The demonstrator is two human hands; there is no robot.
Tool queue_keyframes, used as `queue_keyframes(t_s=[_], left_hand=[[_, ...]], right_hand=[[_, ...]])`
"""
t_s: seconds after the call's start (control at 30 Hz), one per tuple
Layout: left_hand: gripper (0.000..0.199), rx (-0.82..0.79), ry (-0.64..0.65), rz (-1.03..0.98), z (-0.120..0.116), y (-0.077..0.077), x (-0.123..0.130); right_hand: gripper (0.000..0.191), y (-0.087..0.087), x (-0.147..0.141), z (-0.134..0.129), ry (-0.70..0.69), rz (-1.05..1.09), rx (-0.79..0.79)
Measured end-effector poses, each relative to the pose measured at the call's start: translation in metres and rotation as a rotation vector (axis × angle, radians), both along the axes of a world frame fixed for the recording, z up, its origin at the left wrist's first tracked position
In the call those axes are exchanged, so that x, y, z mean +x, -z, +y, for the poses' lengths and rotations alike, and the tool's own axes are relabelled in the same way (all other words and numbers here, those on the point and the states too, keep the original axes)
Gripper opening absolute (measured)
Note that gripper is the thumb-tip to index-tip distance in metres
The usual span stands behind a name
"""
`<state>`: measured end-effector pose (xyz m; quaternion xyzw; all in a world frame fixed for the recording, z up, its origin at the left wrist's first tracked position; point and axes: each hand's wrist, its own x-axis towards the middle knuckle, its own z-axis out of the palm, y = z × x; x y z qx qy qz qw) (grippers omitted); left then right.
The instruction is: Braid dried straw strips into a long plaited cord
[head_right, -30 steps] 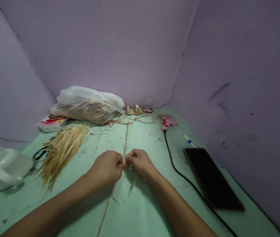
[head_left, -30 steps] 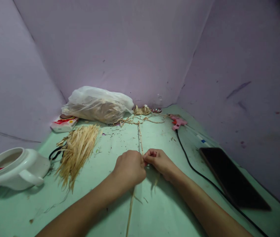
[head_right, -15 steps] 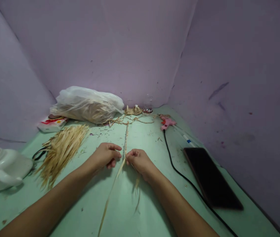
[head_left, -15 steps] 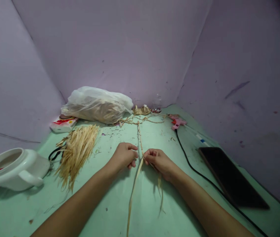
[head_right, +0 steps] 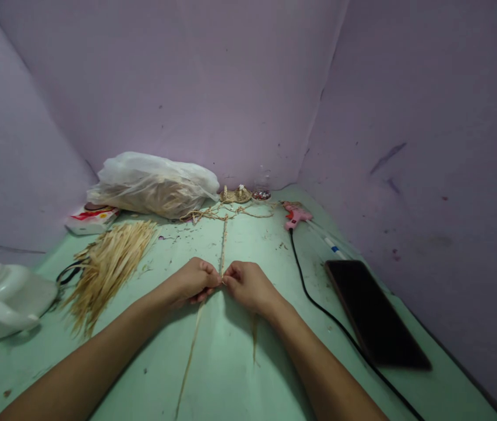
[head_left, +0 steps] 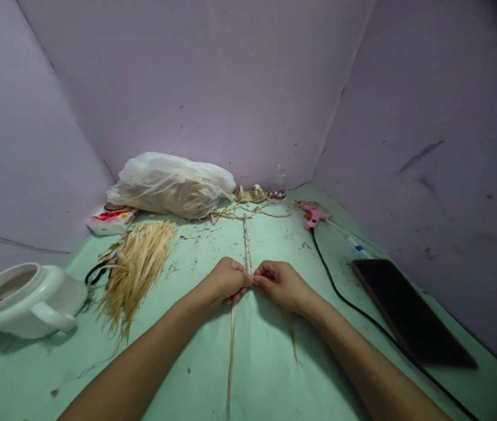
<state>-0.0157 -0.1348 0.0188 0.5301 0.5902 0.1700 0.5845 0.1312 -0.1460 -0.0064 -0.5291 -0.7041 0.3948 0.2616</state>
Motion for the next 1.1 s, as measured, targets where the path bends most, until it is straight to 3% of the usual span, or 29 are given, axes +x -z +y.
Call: queue_keyframes(t_s=[0.13,0.23,0.33,0.47,0.6,0.9,1.0,1.1], left_hand=[[0.012,0.078,0.013,0.047,0.002,0.011,0.003],[0.012,0.123,-0.005,0.050,0.000,0.016,0.005],[0.014,0.082,-0.077,0.034,-0.004,0.011,0.009],[0.015,-0.079,-0.179,-0.006,-0.007,0.001,0.011],[0.017,-0.121,-0.200,-0.037,-0.006,0.003,0.010],[0.009,-0.011,-0.089,-0.083,-0.003,0.005,0.003],[0.009,-0.012,-0.030,-0.082,-0.001,0.003,0.000],[0.009,0.003,0.006,-0.091,0.000,0.003,-0.004]], right_hand=[[0.015,-0.007,-0.003,-0.009,-0.001,-0.336,0.283],[0.016,-0.012,-0.008,-0.016,0.099,-0.459,0.265],[0.017,-0.015,-0.014,-0.020,0.176,-0.479,0.185],[0.018,-0.017,-0.020,-0.028,0.171,-0.576,0.279],[0.019,-0.018,-0.025,-0.037,0.107,-0.659,0.389],[0.021,-0.016,-0.031,-0.040,-0.035,-0.665,0.324],[0.016,-0.021,-0.024,-0.036,-0.098,-0.561,0.220],[0.029,-0.026,-0.011,-0.027,0.042,-0.350,0.098]])
